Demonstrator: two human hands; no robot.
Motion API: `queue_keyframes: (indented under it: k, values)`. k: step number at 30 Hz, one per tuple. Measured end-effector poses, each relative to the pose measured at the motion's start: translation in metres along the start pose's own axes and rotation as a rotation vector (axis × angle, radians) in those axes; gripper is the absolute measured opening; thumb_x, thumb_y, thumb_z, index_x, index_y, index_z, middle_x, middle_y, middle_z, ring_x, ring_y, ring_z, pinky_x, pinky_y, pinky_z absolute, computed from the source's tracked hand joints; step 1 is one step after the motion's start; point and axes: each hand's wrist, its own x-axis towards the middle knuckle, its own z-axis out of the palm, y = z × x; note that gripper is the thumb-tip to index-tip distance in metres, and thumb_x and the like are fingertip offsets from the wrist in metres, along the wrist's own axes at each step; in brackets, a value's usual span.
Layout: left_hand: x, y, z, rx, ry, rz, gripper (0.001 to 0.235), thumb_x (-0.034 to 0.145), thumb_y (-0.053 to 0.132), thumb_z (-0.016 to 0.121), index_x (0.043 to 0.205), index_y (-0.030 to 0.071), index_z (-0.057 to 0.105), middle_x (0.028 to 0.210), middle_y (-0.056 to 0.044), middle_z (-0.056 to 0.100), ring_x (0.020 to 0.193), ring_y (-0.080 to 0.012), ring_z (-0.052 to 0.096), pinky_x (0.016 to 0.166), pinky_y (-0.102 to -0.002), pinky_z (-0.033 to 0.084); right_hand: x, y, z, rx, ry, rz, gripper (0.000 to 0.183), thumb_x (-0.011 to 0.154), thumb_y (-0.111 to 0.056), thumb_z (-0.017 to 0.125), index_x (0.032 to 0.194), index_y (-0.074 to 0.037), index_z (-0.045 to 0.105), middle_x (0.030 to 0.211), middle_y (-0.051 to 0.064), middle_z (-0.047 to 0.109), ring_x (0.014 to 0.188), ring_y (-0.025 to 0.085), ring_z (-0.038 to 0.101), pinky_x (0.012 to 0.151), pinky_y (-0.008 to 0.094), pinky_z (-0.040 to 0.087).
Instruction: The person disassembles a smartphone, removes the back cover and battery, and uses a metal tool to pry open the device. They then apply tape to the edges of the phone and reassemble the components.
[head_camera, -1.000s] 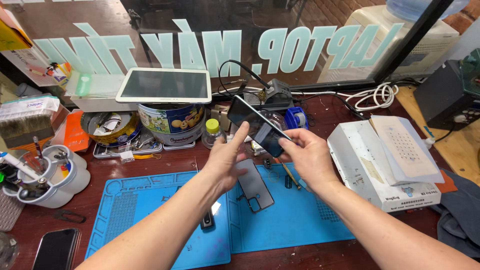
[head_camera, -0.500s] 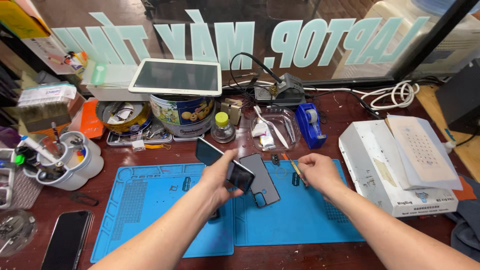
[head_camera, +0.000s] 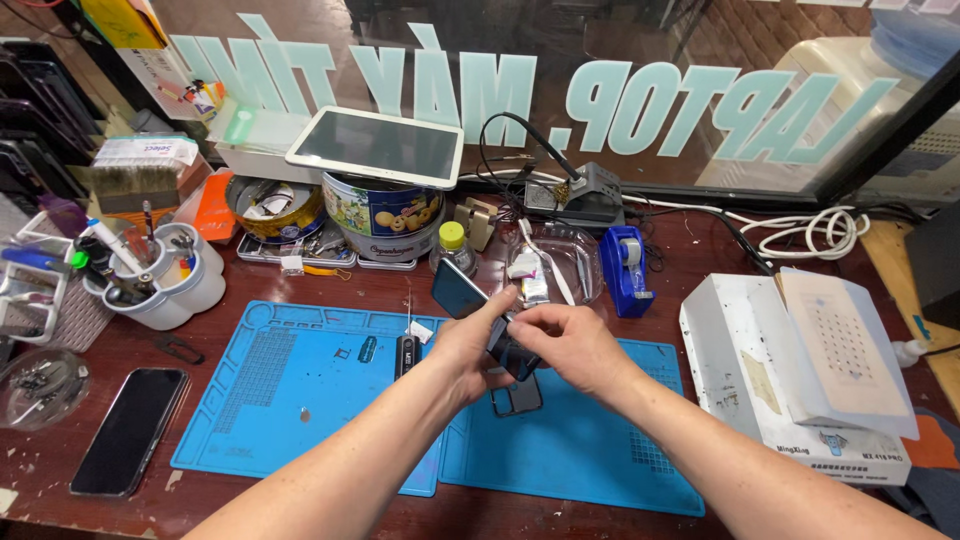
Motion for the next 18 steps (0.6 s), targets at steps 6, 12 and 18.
queue_keyframes:
  k: [6, 12, 18]
  values:
    - [-0.006, 0.027, -0.036, -0.09, 0.188, 0.113, 0.054, 0.071, 0.052, 0.083, 0.107, 0.016, 0.065, 0.094, -0.004, 0.069, 0.084, -0.0241, 0.067, 0.068, -0.05, 0.052, 0.033, 0.001, 0.027, 0.227, -0.037, 0.203, 0.034, 0.101, -0.034, 0.058, 0.11, -0.006, 0.076, 0.09, 0.003, 0.07, 0.078, 0.011, 0.068, 0.069, 0.03, 0.059]
    - [-0.01, 0.048, -0.095, -0.13, 0.258, 0.153, 0.058, 0.068, 0.053, 0.085, 0.107, 0.013, 0.066, 0.095, -0.006, 0.069, 0.084, -0.0249, 0.067, 0.066, -0.05, 0.051, 0.048, -0.002, 0.099, -0.054, -0.219, 0.168, 0.024, 0.088, -0.019, 0.072, 0.106, -0.005, 0.075, 0.086, 0.003, 0.073, 0.071, 0.013, 0.069, 0.059, 0.03, 0.06]
    - [-0.008, 0.062, -0.167, -0.132, 0.259, 0.166, 0.064, 0.064, 0.053, 0.086, 0.111, 0.014, 0.066, 0.104, -0.009, 0.066, 0.092, -0.0284, 0.062, 0.069, -0.054, 0.052, 0.056, -0.011, 0.21, -0.311, -0.446, 0.072, 0.032, 0.081, -0.017, 0.081, 0.108, -0.003, 0.074, 0.083, 0.011, 0.075, 0.067, 0.016, 0.07, 0.061, 0.033, 0.058]
